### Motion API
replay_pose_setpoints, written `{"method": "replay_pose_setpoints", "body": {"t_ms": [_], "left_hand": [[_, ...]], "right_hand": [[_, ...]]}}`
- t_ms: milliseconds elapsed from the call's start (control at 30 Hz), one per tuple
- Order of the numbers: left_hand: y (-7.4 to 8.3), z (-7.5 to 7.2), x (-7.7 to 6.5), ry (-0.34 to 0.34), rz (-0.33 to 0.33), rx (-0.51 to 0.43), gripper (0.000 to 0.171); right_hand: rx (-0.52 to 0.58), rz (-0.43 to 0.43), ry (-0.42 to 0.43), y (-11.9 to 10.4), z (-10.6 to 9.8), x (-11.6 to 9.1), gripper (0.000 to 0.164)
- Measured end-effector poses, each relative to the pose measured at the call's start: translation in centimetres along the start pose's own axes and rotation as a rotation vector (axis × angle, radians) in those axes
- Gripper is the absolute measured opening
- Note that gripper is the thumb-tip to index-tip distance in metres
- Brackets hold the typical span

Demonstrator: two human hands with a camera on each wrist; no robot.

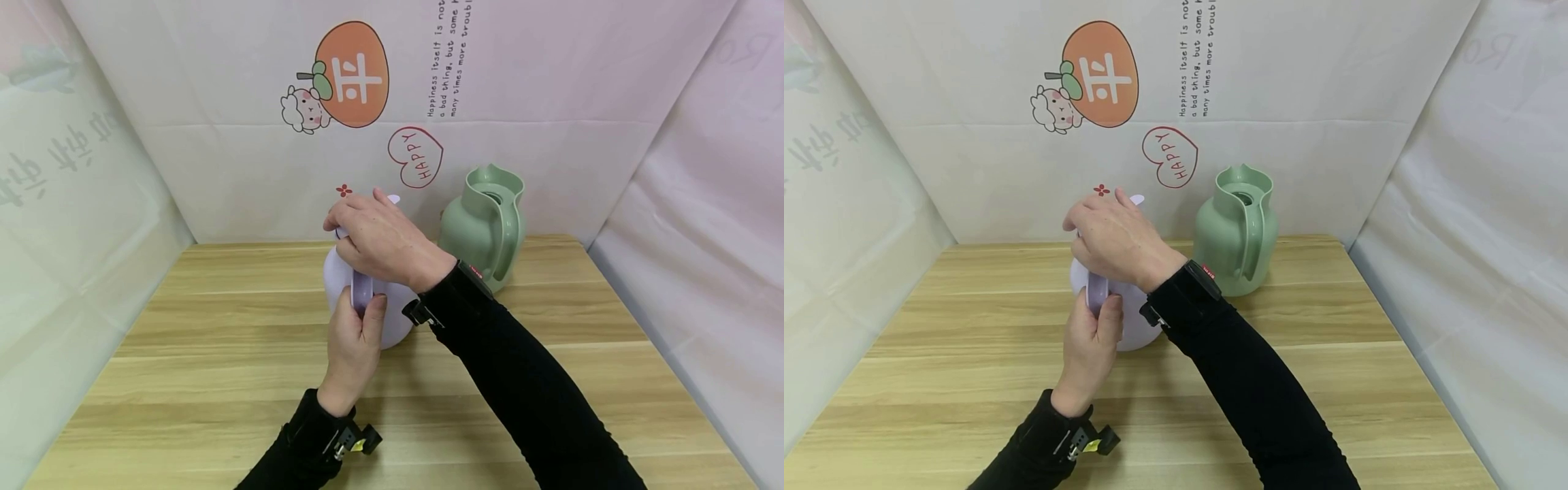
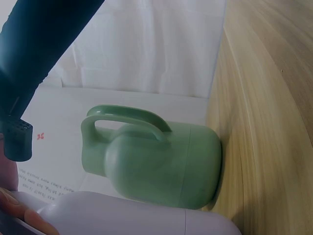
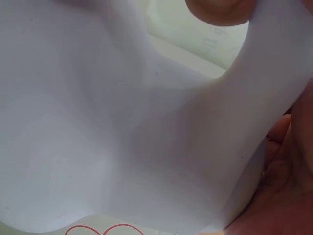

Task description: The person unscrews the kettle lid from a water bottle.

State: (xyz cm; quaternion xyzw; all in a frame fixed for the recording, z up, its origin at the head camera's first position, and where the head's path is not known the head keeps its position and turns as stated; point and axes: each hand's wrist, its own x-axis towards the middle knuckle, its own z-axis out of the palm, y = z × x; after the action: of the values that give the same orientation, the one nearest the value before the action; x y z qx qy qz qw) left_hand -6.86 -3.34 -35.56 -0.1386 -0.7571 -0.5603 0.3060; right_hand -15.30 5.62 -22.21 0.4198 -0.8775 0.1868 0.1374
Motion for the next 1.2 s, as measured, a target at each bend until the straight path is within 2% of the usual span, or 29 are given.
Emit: {"method": "replay_pose_setpoints", "body": {"t_ms": [400,533,633,733,800,900,1000,1200], "left_hand": [[0.01,0.02,-0.01,-0.004,-0.018,-0.013,0.016],[-0.01,0.01,-0.04,-0.006,-0.015,-0.011,0.016],[-0.05,0.02,-0.05,0.000,-0.008,0.000,0.016],[-0.06,0.02,-0.05,0.003,-0.006,0.004,0.017],[-0.04,0.01,-0.04,0.001,-0.006,0.000,0.017],[0.02,-0.01,-0.03,-0.002,-0.008,-0.003,0.018],[0.07,-0.01,-0.01,-0.003,-0.009,-0.004,0.021],[0.06,0.03,0.02,-0.001,-0.009,-0.010,0.021]], "right_hand": [[0.023,-0.028,-0.006,-0.15,-0.19,-0.26,0.038],[0.016,-0.016,0.035,-0.27,-0.17,-0.20,0.039],[-0.048,0.005,0.099,-0.42,-0.14,-0.01,0.038],[-0.171,0.081,0.143,-0.64,-0.09,0.09,0.048],[-0.255,0.157,0.137,-0.76,0.02,0.06,0.057],[-0.322,0.226,0.120,-0.84,0.23,-0.04,0.056],[-0.335,0.227,0.124,-0.77,0.42,-0.20,0.048],[-0.298,0.151,0.173,-0.48,0.60,-0.31,0.037]]}}
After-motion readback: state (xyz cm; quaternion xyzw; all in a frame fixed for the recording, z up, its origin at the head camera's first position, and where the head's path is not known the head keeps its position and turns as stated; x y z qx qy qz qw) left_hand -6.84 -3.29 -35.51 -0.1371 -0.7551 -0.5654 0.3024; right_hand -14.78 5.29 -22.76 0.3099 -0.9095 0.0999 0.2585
